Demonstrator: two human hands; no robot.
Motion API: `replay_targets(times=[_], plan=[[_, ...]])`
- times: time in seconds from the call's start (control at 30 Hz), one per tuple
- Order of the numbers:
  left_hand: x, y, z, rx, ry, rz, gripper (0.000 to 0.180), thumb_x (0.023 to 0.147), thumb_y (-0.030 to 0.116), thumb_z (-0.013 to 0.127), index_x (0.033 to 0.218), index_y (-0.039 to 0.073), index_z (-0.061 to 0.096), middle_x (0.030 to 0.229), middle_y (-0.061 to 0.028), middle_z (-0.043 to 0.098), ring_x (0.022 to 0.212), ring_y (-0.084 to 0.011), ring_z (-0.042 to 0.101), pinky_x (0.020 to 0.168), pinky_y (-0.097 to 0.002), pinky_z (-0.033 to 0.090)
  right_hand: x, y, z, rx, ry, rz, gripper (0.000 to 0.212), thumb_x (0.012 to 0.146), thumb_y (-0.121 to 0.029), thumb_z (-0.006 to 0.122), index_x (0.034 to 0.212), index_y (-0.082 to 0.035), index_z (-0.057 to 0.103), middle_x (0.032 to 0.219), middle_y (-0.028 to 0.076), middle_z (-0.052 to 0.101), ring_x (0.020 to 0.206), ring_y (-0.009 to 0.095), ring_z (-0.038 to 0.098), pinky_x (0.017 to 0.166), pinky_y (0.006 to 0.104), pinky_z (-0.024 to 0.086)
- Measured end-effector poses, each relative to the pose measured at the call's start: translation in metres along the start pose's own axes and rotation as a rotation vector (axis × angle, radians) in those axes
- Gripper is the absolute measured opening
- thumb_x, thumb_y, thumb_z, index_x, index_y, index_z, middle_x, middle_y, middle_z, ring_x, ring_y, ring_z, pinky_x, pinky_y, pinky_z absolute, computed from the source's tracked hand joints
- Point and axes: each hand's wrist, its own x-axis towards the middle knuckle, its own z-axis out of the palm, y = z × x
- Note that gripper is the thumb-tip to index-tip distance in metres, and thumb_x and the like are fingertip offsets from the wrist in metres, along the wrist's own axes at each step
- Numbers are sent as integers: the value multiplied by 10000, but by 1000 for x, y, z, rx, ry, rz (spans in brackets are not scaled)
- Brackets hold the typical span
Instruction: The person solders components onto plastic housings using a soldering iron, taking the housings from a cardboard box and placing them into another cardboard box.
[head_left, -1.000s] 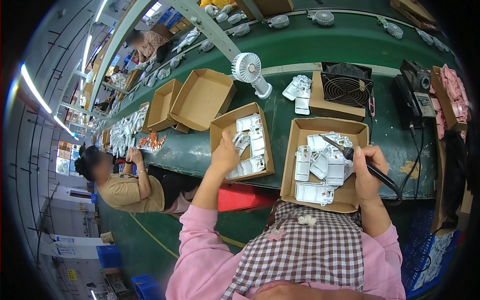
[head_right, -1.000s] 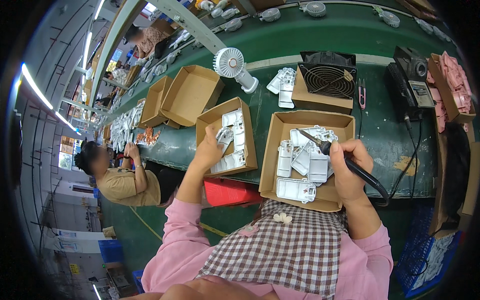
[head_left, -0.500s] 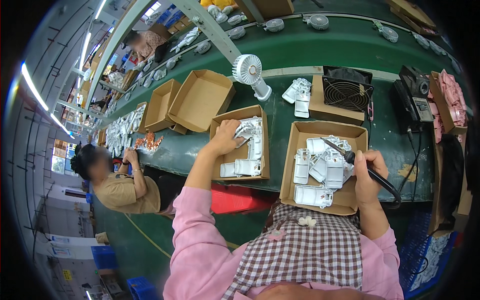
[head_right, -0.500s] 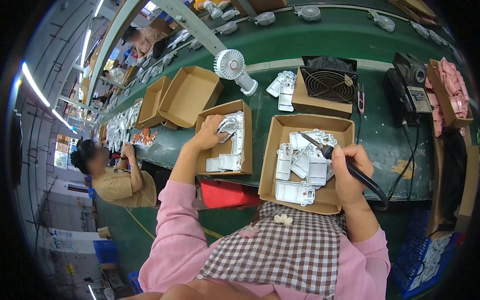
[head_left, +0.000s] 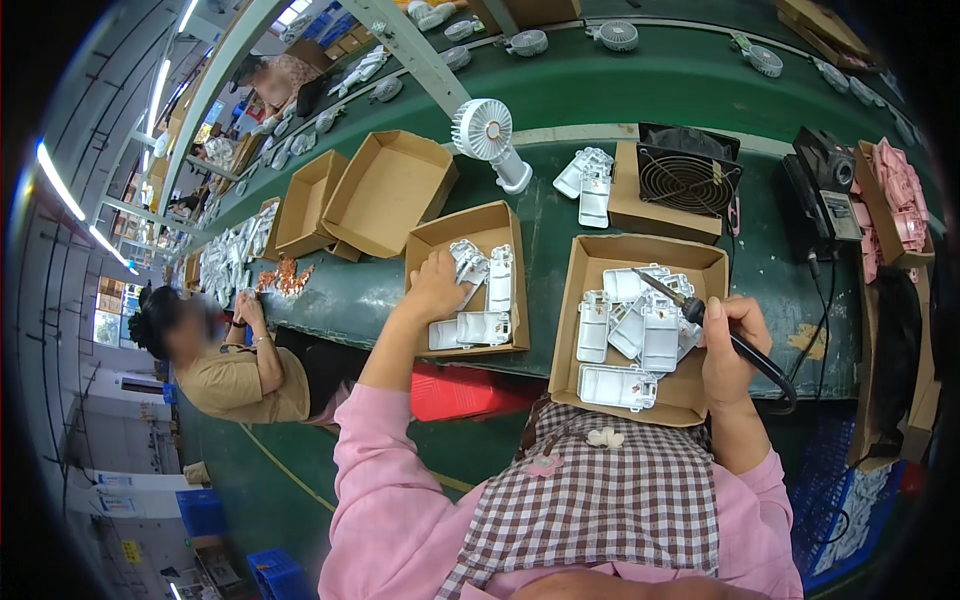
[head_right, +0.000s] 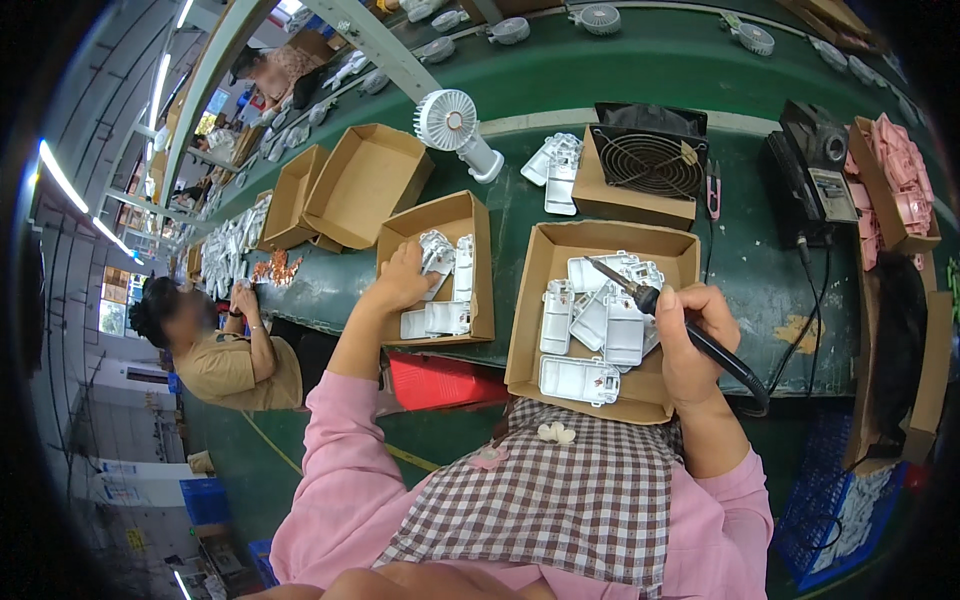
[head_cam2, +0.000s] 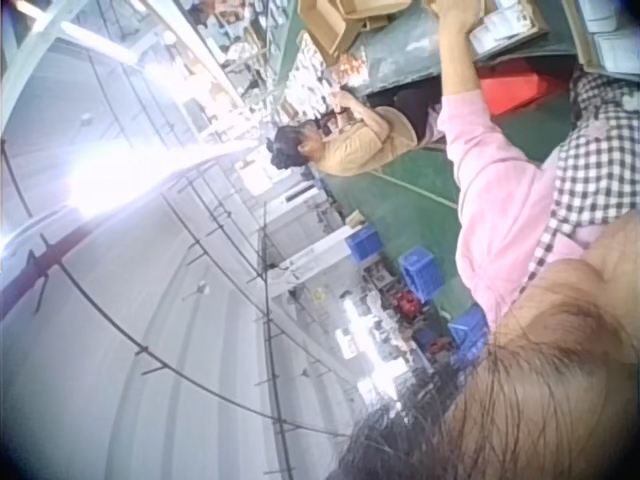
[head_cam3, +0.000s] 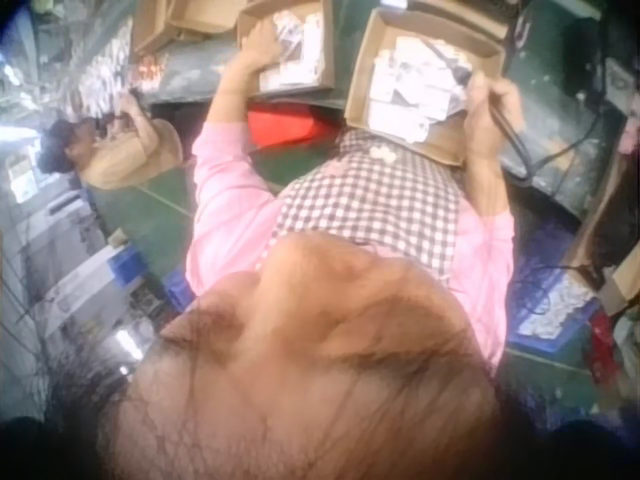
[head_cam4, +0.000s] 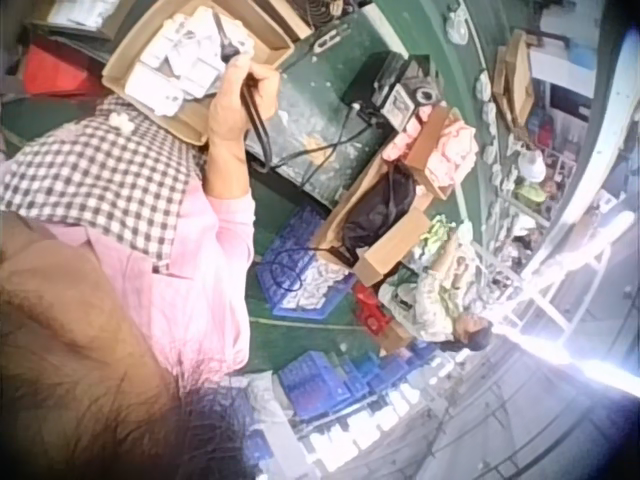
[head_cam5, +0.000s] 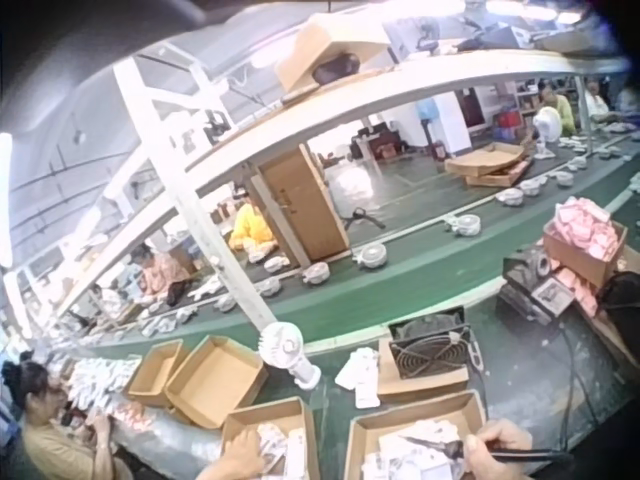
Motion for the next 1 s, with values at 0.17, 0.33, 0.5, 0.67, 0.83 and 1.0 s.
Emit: replay_targets(times=[0.17,0.33,0.5,0.67,0.83,1.0], plan=[[-20,9,9,-36,165,35,623,809,214,675,1302,19,349,1285,-225,463,1230,-399,440,949,-551,325,1,-2,1,-31,-25,-101,162,913,-54,582,774,-45,500,640,6,491,527,54,428,497,196,332],[-22,8,8,-375,275,-12,688,770,87,698,1337,25,312,1341,-249,436,1217,-392,470,978,-477,370,0,-3,1,-26,-30,-85,163,914,-65,588,779,-44,499,647,10,492,529,56,432,499,196,337],[-21,-24,-9,-1159,131,1,416,777,38,701,1162,-20,553,1043,-95,648,948,-172,614,844,-305,491,-1,-1,1,-58,-17,-80,174,917,-82,591,777,-45,494,648,11,488,528,58,432,499,197,340],[-50,-35,-39,-1390,-272,90,560,714,43,751,1226,-4,528,1069,-40,630,942,-129,596,865,-271,466,-1,-4,2,16,5,-28,162,879,-39,632,775,-30,509,668,-4,489,587,51,406,536,209,319],[-56,-34,-32,-1723,-360,320,616,671,82,744,1225,-35,503,1052,-142,631,951,-269,632,818,-386,518,-2,-5,0,40,14,-39,149,878,-26,626,778,-32,516,665,0,499,580,53,416,535,212,325],[-60,21,-32,-2066,-434,600,647,707,118,708,1276,-26,436,1145,-229,538,978,-366,612,723,-501,591,0,-1,-1,95,29,-40,137,863,-11,633,781,-35,526,693,-3,521,612,50,425,551,213,331]])
